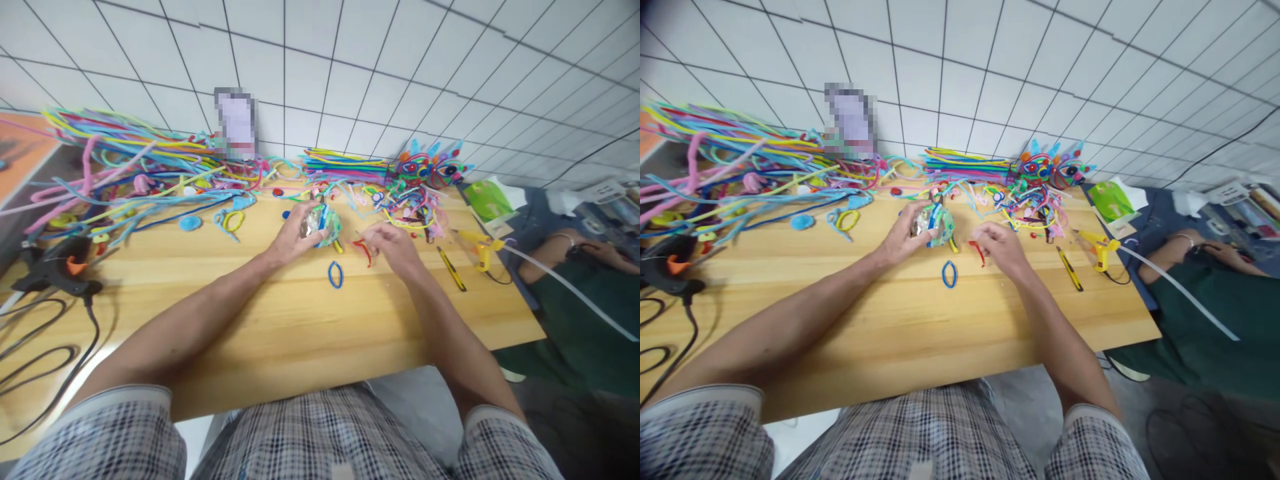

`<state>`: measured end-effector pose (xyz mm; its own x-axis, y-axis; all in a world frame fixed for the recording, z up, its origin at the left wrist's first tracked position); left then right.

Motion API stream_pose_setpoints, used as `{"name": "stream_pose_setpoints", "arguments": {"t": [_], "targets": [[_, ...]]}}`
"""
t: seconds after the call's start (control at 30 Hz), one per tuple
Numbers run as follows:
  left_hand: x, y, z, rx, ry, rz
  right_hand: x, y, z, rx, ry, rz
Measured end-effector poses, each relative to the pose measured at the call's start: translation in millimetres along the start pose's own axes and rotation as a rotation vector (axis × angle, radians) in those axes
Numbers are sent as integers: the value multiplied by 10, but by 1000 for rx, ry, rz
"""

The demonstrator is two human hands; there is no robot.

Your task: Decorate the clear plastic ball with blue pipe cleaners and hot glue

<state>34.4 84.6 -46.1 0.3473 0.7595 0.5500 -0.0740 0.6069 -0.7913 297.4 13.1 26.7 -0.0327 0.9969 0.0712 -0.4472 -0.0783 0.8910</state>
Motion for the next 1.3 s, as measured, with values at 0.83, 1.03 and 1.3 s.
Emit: {"name": "stream_pose_setpoints", "arguments": {"t": [0.83,1.03,1.3], "targets": [[-6,-37,12,69,22,-52,54,279,-501,-650,-124,500],[3,-76,-3,76,14,-83,93,270,-593,-606,-160,567],[-17,-63,-4,22,37,-9,304,61,-71,-104,-371,282]]}}
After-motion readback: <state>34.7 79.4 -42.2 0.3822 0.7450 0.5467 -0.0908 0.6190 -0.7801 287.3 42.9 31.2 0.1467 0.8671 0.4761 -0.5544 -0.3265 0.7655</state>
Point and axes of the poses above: each hand's wrist, its own x-axis towards the middle knuckle, its own z-axis out of the back of the hand, y = z × x, the point moved 3 cm from there along x, towards the middle knuckle, and after that the axes turned 5 degrees about -x, right-handed, at the moved point
